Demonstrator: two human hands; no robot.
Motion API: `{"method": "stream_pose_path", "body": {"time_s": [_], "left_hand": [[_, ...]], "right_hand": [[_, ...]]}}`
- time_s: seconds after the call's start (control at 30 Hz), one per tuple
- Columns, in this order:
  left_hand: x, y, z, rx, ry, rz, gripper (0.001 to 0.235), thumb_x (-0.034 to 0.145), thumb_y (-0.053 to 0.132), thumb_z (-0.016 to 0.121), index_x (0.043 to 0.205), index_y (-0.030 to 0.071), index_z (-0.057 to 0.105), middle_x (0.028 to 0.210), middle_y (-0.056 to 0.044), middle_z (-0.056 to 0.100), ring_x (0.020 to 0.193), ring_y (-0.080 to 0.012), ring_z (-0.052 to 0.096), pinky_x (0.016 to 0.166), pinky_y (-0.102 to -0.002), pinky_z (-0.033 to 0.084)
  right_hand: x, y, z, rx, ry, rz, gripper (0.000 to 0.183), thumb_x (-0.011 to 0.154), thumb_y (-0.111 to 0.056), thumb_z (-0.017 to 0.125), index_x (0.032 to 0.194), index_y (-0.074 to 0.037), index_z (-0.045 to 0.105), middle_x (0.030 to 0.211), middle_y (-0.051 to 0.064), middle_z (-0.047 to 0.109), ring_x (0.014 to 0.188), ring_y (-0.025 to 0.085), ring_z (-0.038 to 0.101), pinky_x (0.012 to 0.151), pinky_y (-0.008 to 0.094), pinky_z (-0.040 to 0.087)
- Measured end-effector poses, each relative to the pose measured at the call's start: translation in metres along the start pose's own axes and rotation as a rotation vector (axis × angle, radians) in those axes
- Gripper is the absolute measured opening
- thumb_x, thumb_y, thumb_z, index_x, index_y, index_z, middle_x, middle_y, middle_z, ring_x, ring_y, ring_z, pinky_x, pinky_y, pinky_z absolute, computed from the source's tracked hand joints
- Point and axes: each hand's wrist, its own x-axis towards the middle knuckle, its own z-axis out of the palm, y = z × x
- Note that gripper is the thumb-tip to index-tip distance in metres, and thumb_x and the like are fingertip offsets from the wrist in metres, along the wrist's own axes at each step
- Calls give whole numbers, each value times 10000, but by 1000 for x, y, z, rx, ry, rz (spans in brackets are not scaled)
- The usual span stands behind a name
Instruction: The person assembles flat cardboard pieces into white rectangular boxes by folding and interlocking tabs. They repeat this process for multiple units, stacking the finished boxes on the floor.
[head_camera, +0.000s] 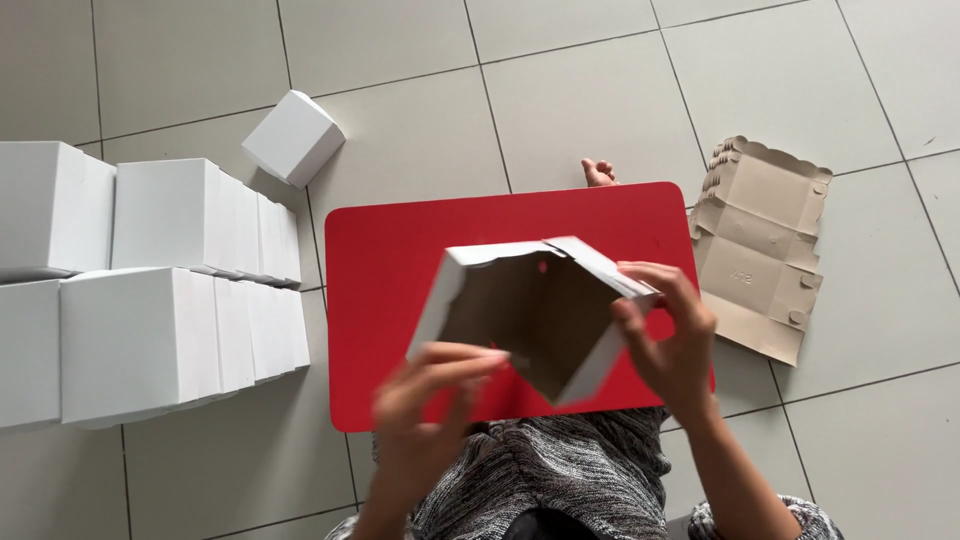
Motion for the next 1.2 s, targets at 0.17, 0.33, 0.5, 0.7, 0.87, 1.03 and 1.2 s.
{"method": "stream_pose_path", "body": {"time_s": [0.17,0.33,0.5,0.7,0.87,1.03,1.2], "left_hand": [[-10,-56,-45,-84,491,-225,389,995,182,582,1360,64,518,1195,-99,650,1081,-201,673,970,-312,564],[-41,-131,-1,-834,118,-613,713,882,484,556,1442,48,490,1340,-208,627,1224,-339,638,978,-477,555],[-55,-151,58,-1001,79,-1020,629,901,564,501,1274,77,639,1050,-120,705,919,-261,665,776,-380,511],[-21,-107,72,-766,-116,-731,1039,800,571,666,1644,316,116,1654,-112,314,1286,-230,561,969,-369,550],[-13,-91,68,-885,-56,-735,795,890,553,544,1573,228,299,1486,-132,496,1114,-247,615,780,-376,578],[-10,-113,59,-1159,25,-1015,741,906,586,531,1431,64,555,1187,-156,714,970,-279,695,770,-388,561],[-8,-112,58,-1152,15,-1015,751,889,571,560,1445,66,536,1189,-154,694,993,-293,685,796,-399,571]], "right_hand": [[-4,27,-9,100,56,510,181,967,-231,604,846,-108,660,743,-66,539,685,43,412,572,207,352],[0,24,-1,48,-32,578,233,927,-315,666,787,-130,647,663,-74,473,597,39,360,525,227,276],[3,-1,9,-107,-55,397,197,895,-314,775,822,-136,731,826,-36,669,725,57,555,552,254,292],[-2,-17,22,-98,-98,242,169,919,-268,728,1005,-125,703,1021,17,714,738,129,648,573,257,508],[0,-23,13,228,-206,122,443,949,-335,649,1269,-40,565,1410,172,574,972,171,657,904,305,569],[-3,-30,-8,140,-664,-71,722,726,-418,884,1355,-217,593,1664,211,242,1516,392,369,1136,558,430],[-18,-19,-6,-127,-659,-142,649,747,-187,909,1319,-339,642,1658,204,288,1377,411,534,915,515,595]]}}
